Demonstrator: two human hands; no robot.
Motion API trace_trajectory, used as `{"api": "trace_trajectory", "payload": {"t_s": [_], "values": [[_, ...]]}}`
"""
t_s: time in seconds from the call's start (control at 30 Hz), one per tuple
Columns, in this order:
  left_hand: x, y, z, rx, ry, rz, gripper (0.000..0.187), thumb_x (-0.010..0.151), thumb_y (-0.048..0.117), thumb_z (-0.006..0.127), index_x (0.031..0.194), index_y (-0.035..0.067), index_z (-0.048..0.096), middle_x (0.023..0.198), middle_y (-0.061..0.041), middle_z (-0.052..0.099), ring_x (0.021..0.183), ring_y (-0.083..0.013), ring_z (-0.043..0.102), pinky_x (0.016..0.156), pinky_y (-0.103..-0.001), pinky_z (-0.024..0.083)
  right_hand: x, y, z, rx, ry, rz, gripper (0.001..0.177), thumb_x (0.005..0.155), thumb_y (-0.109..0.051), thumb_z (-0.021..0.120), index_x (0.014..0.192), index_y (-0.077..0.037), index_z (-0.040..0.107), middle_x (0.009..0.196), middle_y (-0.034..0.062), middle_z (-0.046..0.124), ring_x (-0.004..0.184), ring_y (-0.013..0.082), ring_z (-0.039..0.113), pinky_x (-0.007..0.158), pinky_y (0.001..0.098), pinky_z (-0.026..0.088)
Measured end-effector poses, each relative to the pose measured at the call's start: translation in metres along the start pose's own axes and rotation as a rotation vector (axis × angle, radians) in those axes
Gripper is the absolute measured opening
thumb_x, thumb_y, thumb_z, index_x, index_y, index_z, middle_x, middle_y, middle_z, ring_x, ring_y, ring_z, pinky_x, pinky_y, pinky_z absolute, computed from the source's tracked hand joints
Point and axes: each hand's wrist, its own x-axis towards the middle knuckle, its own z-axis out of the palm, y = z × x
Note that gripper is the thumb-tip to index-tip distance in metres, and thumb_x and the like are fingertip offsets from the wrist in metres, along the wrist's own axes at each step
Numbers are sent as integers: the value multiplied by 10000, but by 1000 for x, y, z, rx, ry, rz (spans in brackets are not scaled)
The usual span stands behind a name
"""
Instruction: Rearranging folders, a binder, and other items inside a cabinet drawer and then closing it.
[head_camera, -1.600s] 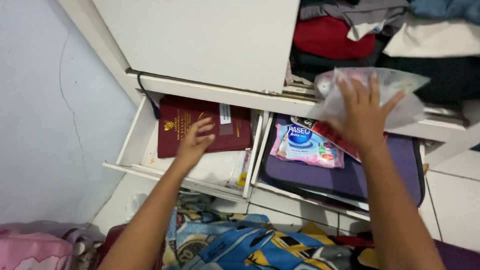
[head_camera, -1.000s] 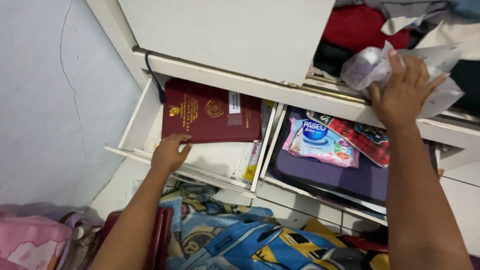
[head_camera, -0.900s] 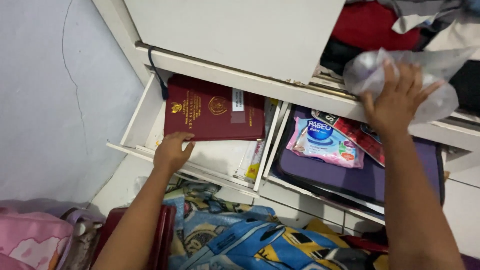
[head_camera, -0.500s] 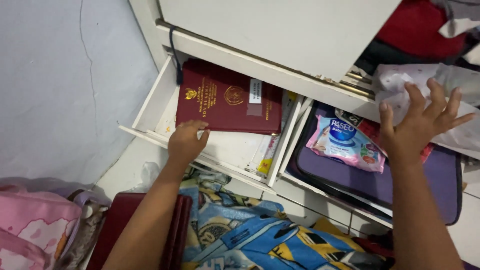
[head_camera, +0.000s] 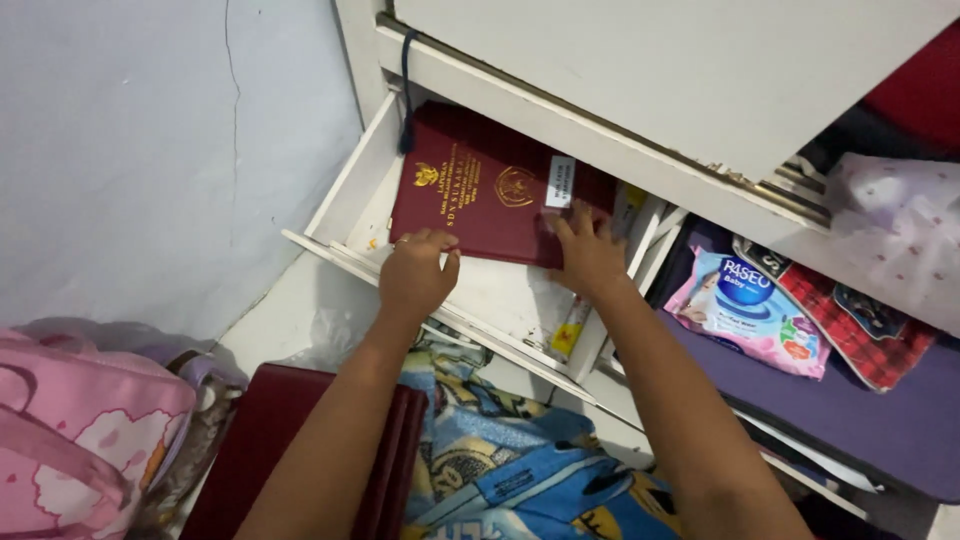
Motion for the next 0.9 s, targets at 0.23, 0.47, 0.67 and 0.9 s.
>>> {"api": "trace_trajectory", "payload": {"t_s": [0.23, 0.47, 0.67, 0.9], "values": [[6, 13, -18, -19, -156, -99, 169, 877, 282, 666, 1015, 231, 749, 886, -35, 691, 924, -323, 709, 787, -478, 609, -8, -20, -30, 210, -119, 203, 1172, 687, -590, 870, 1629, -340, 219, 1668, 192, 159, 1319, 568, 483, 987, 638, 527], [13, 7, -15, -15, -374, -172, 353, 902, 369, 640, 1220, 225, 693, 1121, -118, 682, 1098, -417, 670, 948, -538, 556, -36, -33, -33, 224, -99, 163, 1152, 653, -683, 850, 1603, -339, 294, 1621, 156, 196, 1316, 555, 480, 995, 613, 544], [58, -39, 16, 11, -449, -455, 805, 844, 505, 704, 1541, 249, 392, 1564, -202, 349, 1329, -540, 480, 1094, -611, 445, -38, -32, -28, 253, -78, 166, 952, 770, -802, 658, 1557, -354, 365, 1580, 96, 271, 1271, 489, 562, 996, 550, 558], [75, -75, 10, 180, -526, -619, 936, 888, 709, 527, 1611, 196, 225, 1489, -198, 451, 1325, -468, 500, 1072, -561, 439, 6, -15, 68, -131, 475, 78, 587, 917, -731, 478, 1275, -275, 570, 1159, 36, 496, 1050, 320, 616, 807, 468, 527]]}}
